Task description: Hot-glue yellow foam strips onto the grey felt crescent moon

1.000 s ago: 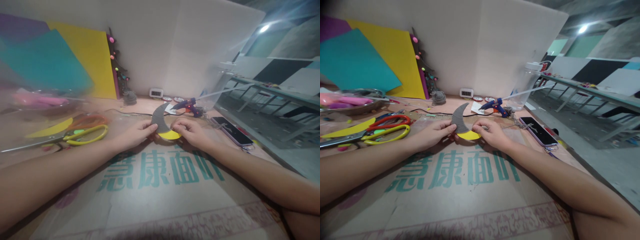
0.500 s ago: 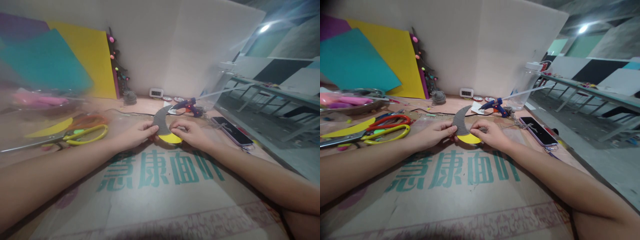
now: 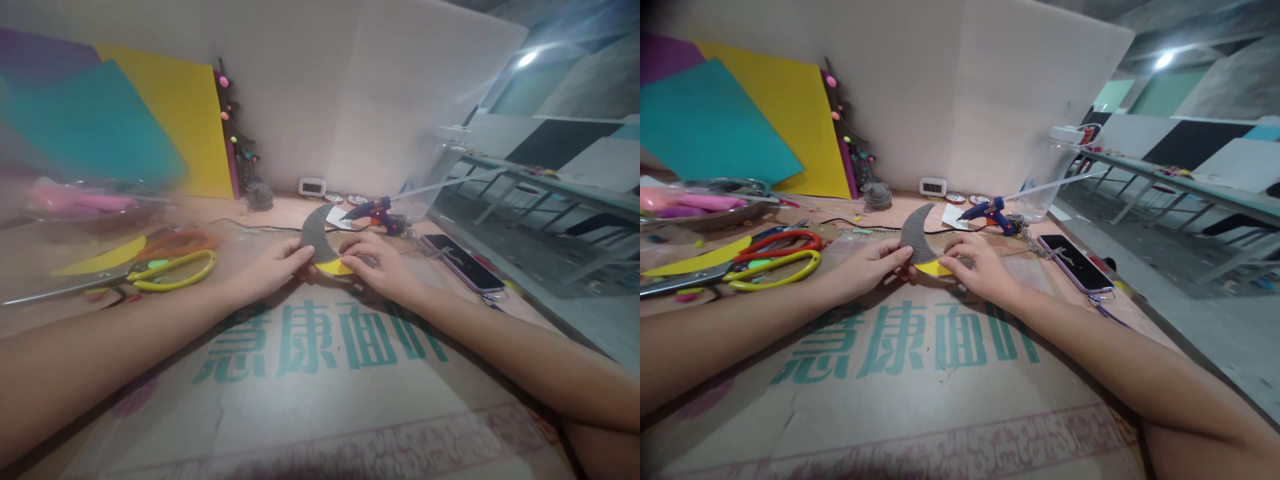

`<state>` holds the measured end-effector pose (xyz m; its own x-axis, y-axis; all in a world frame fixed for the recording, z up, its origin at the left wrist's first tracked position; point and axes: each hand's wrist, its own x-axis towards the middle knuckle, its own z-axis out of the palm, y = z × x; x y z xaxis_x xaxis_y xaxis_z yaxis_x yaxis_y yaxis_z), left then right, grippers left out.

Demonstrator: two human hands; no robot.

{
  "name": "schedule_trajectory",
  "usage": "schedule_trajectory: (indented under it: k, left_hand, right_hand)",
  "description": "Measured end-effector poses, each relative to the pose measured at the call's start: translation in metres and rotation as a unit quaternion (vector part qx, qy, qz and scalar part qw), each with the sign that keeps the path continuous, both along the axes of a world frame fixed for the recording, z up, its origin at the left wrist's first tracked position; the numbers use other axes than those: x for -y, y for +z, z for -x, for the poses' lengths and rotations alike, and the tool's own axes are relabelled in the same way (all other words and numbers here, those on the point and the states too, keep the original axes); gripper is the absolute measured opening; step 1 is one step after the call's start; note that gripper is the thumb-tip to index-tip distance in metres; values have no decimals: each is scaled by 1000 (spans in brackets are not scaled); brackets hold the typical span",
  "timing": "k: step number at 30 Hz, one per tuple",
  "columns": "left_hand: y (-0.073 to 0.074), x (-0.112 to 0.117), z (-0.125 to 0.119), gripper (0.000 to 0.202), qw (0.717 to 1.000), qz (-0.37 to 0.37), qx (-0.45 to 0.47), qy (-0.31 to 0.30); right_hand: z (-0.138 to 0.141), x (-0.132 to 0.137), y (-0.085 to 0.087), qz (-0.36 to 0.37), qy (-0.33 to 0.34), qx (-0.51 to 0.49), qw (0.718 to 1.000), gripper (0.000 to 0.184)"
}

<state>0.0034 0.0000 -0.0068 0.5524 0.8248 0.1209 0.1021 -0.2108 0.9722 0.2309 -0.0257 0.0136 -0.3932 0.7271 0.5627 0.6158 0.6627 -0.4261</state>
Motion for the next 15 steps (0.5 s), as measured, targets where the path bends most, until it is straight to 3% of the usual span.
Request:
schedule_trajectory:
  k: [7,15]
  left_hand:
    - [7,8,-1,33,996,-73,-54,-5]
    - [9,8,-1,34,993,-87,-77,-4]
  right_hand:
    - [0,-2,1,40,13,8,999,17]
    - [-1,-1,0,48,43,15,998,19]
